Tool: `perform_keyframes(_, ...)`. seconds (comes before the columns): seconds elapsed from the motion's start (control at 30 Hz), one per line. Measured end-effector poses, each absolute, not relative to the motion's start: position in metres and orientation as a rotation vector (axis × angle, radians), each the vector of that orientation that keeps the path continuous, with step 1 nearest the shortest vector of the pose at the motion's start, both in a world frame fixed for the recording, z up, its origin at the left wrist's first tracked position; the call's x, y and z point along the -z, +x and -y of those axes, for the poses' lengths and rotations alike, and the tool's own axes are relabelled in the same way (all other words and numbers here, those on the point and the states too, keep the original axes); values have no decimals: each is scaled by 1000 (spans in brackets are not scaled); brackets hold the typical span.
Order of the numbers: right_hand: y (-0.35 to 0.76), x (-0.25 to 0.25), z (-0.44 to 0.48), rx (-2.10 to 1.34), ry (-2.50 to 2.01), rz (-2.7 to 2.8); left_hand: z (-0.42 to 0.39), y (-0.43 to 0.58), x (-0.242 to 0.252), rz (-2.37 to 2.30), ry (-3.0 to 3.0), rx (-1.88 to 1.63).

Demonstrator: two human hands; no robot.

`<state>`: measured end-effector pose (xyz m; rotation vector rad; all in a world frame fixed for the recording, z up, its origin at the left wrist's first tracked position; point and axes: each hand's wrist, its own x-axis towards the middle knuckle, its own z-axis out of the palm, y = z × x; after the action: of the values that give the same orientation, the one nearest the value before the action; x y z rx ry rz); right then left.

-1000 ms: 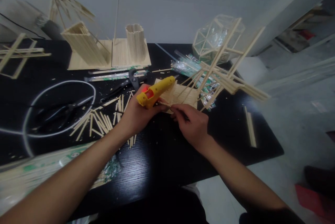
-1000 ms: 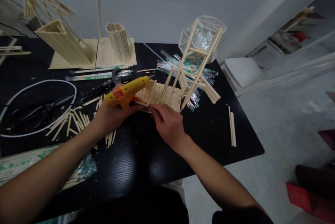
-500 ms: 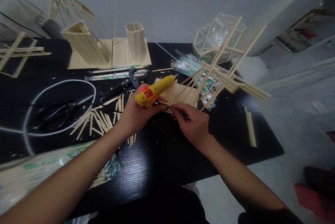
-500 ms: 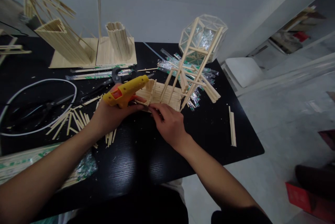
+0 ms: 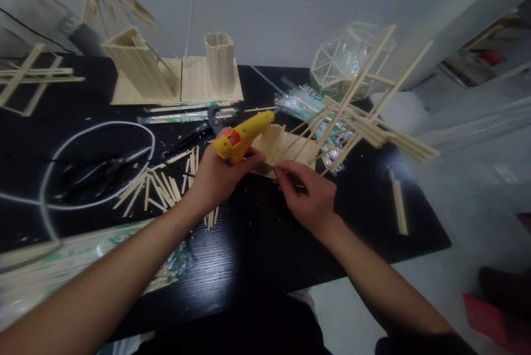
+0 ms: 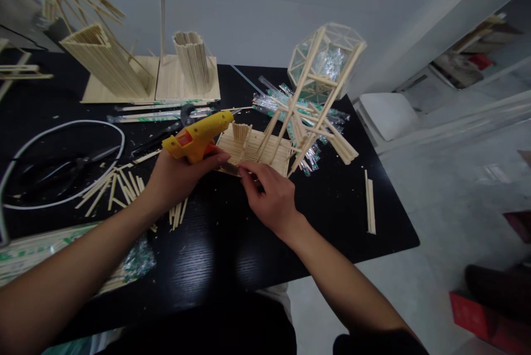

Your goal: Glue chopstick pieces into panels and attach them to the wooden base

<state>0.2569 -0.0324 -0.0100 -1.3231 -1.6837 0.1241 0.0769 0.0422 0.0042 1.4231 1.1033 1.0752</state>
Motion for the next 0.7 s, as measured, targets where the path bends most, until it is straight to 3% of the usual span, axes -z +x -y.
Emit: perform_keyframes(0.7, 261, 8, 29, -22, -1223, 1820, -43, 77, 3, -1092, 1500, -1080)
